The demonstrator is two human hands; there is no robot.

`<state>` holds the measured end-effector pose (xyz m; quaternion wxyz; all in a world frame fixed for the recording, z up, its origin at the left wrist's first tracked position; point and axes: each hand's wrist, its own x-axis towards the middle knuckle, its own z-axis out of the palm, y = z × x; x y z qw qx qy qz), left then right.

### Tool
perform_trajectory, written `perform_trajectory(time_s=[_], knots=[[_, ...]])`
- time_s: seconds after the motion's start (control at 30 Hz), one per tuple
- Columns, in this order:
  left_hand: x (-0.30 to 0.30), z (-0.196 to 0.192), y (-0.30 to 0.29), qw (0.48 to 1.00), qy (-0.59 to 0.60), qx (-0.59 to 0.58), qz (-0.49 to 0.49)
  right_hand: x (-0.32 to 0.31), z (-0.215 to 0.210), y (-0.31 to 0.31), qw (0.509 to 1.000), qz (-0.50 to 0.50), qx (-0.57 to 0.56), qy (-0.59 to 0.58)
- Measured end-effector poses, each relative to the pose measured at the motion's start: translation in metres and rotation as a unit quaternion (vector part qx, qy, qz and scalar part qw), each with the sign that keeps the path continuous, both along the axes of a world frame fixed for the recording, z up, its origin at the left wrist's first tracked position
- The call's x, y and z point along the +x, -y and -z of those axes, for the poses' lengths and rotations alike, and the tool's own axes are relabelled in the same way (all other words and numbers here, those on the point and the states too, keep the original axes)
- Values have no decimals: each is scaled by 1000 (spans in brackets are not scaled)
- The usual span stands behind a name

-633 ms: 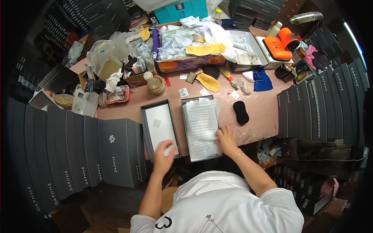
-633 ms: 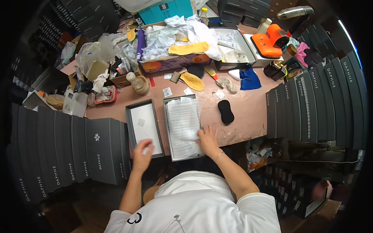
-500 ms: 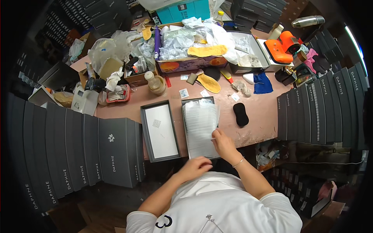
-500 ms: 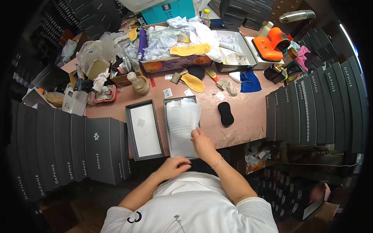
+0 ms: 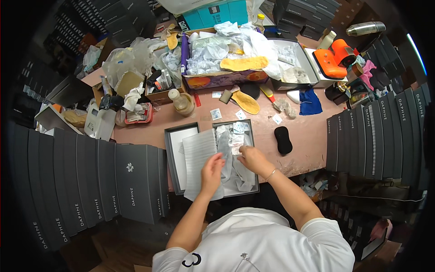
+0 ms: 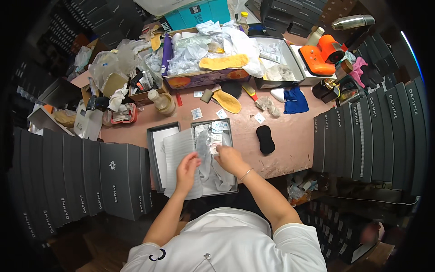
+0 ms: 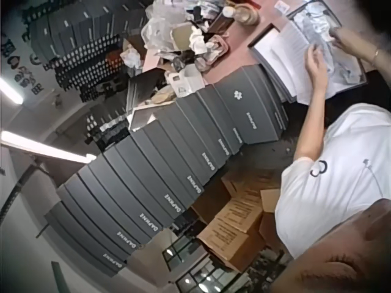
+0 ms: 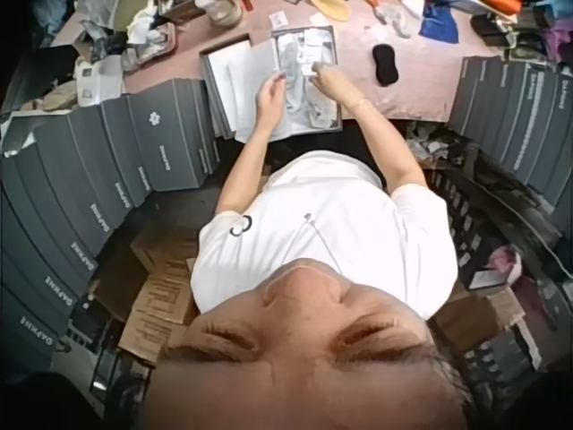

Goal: Scanning shoe barcodes, wrapping them in tissue paper, and placing them into boxes for final packaging.

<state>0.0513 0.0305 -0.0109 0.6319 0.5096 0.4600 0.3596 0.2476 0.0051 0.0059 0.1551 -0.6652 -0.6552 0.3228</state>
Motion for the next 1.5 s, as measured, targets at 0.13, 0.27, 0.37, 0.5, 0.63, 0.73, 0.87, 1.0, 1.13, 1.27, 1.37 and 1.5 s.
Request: perform_trajectory(time_s=[0.13, 0.27, 0.37, 0.5, 0.63, 0.73, 0.87, 1.0, 1.13, 1.27, 1.37, 1.5], knots=[[30, 16, -27, 979, 104, -143, -100, -53, 24, 31, 991, -88, -62, 83], [9, 7, -20, 984, 79, -161, -25, -73, 80, 42, 985, 3, -2, 171], [-13, 8, 1, 979, 94, -162, -84, -56, 50, 24, 987, -33, -106, 114], [-63, 20, 23, 969, 160, -160, -104, -25, -31, 30, 954, 30, -188, -230], [-60, -23, 70, 985, 98, 83, 111, -53, -39, 47, 887, 88, -124, -437], [-32, -49, 72, 972, 156, -113, -132, -84, -42, 45, 979, -14, -33, -201], [-43, -54, 55, 975, 134, -29, -176, -67, -98, 20, 956, 75, 270, -88], [-61, -44, 50, 954, 199, -173, -143, -65, -79, 1, 932, -83, 348, 66], [-67, -3, 20, 927, 263, -248, -101, -138, -76, 61, 950, -164, 251, -85], [-111, 1, 4, 915, 259, -308, -31, -83, -133, 58, 965, -65, 229, -108], [-115, -41, -10, 892, 278, -340, 108, -27, -154, 20, 921, -171, 306, 168], [-105, -25, -21, 920, 252, -299, -2, -19, -119, 31, 964, -234, 80, 94]])
